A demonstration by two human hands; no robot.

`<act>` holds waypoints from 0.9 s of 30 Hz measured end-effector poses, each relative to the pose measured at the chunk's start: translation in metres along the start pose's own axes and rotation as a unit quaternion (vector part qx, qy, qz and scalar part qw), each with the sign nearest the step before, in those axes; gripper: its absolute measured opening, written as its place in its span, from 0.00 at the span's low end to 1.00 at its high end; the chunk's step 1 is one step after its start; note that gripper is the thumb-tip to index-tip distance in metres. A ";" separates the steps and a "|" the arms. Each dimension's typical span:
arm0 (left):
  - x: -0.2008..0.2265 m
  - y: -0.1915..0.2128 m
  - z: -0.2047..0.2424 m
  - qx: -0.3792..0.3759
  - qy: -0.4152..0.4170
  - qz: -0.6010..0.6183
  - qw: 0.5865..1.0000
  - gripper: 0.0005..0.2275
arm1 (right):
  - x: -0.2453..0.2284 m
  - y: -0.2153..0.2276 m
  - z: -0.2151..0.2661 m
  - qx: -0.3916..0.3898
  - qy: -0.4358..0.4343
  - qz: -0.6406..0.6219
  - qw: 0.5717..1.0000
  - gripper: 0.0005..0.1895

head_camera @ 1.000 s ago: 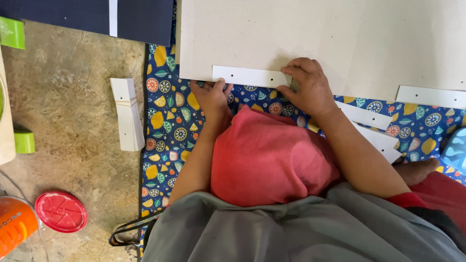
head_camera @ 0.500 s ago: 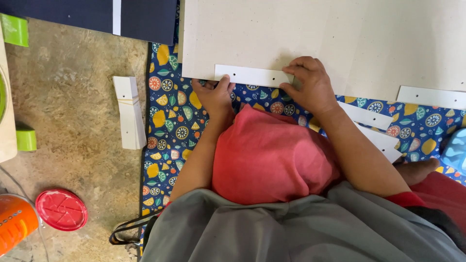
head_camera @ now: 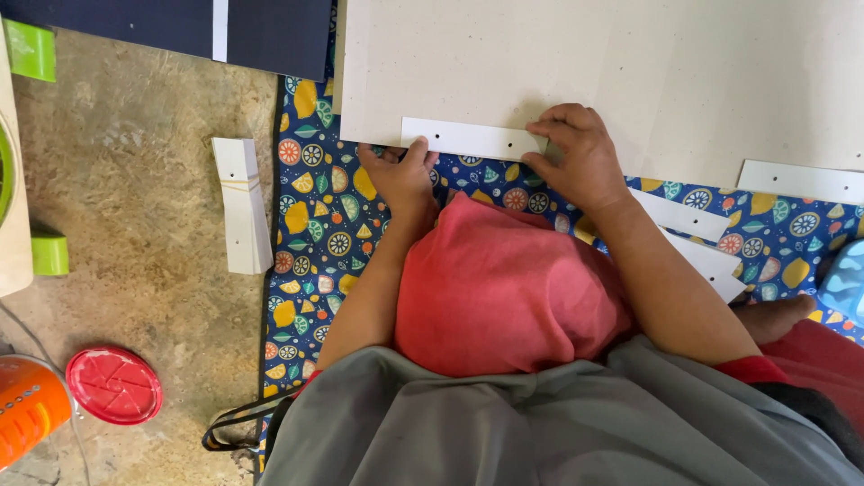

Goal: Assembling cardboard components by applying glue to small strips and attaching them to a larger board to create a structure.

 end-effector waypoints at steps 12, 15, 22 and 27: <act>-0.002 0.007 -0.006 0.017 0.041 0.032 0.999 0.37 | -0.004 -0.001 0.020 0.070 0.070 0.035 0.995 0.13; 0.002 0.003 0.000 0.016 0.037 0.024 0.999 0.37 | -0.009 0.001 0.026 0.045 0.077 0.095 0.991 0.13; -0.005 0.010 -0.009 0.002 0.027 0.022 0.999 0.36 | -0.006 0.000 0.017 0.041 0.104 0.143 0.983 0.17; -0.035 0.033 -0.043 -0.012 -0.009 0.049 0.999 0.41 | -0.007 -0.015 0.006 0.032 0.089 0.215 0.972 0.14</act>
Point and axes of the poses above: each hand's wrist, its own z-axis away from the middle knuckle, its own y-axis out of the back of the hand, x = y × z, the point moved 3 cm from there along -z, towards the middle knuckle, and after that the axes turned 14 degrees about z, right-handed, at the moved point
